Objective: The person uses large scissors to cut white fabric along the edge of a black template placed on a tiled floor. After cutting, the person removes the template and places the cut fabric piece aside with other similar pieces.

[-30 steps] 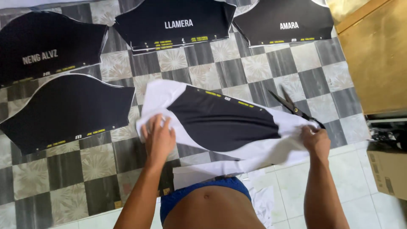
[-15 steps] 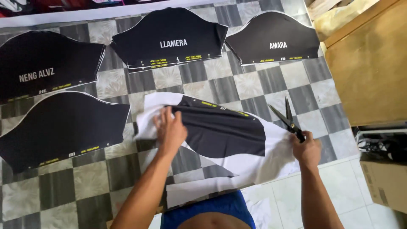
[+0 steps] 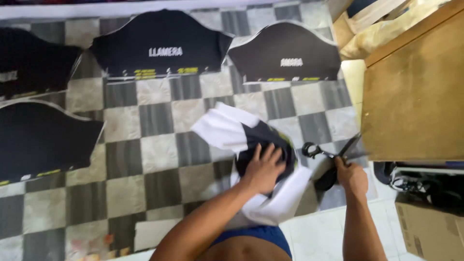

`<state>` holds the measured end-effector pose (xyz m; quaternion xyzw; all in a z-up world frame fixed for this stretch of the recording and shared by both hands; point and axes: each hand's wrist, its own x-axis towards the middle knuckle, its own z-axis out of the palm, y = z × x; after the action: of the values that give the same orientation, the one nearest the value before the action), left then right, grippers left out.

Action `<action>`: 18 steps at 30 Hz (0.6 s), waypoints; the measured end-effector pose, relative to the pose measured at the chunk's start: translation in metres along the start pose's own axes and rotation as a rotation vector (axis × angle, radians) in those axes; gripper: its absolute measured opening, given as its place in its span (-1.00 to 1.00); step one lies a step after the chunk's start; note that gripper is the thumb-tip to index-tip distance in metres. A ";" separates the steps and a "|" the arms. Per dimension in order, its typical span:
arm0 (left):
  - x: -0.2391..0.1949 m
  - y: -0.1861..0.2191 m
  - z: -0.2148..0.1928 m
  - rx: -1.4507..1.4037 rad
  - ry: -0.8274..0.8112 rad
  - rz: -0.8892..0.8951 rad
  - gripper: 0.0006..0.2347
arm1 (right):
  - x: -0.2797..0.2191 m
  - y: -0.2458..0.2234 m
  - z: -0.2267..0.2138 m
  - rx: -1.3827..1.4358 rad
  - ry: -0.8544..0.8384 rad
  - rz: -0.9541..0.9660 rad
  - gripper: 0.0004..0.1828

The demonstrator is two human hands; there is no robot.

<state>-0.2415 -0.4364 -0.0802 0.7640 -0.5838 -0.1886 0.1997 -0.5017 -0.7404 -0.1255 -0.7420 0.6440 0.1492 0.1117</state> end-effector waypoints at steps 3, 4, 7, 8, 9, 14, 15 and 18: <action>-0.036 0.023 0.020 0.047 0.203 0.219 -0.72 | 0.009 -0.002 -0.006 0.063 0.042 -0.033 -0.12; -0.049 0.025 0.040 -0.008 0.120 0.283 -0.63 | 0.006 -0.019 -0.006 0.124 0.186 -0.161 -0.35; -0.090 0.014 0.075 -0.031 0.077 0.344 -0.72 | 0.001 -0.085 0.004 0.338 0.250 -0.535 -0.68; -0.103 0.004 0.081 0.006 0.116 0.378 -0.89 | -0.002 -0.110 0.010 0.504 0.190 -0.751 -0.61; -0.113 -0.020 0.068 0.007 0.111 0.367 -0.89 | -0.021 -0.139 0.004 0.505 0.178 -0.754 -0.61; -0.148 -0.051 0.036 -0.108 0.222 0.143 -0.80 | -0.095 -0.237 -0.021 -0.118 -0.121 -1.019 -0.46; -0.152 -0.047 0.032 -0.104 0.226 0.124 -0.80 | -0.091 -0.238 -0.011 -0.120 -0.130 -1.037 -0.46; -0.162 -0.038 0.021 -0.190 0.174 -0.035 -0.71 | -0.083 -0.256 0.012 -0.207 -0.146 -0.973 -0.63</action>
<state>-0.2612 -0.2722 -0.1091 0.7652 -0.5304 -0.1793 0.3178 -0.2598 -0.6227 -0.1131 -0.9511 0.1955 0.1945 0.1389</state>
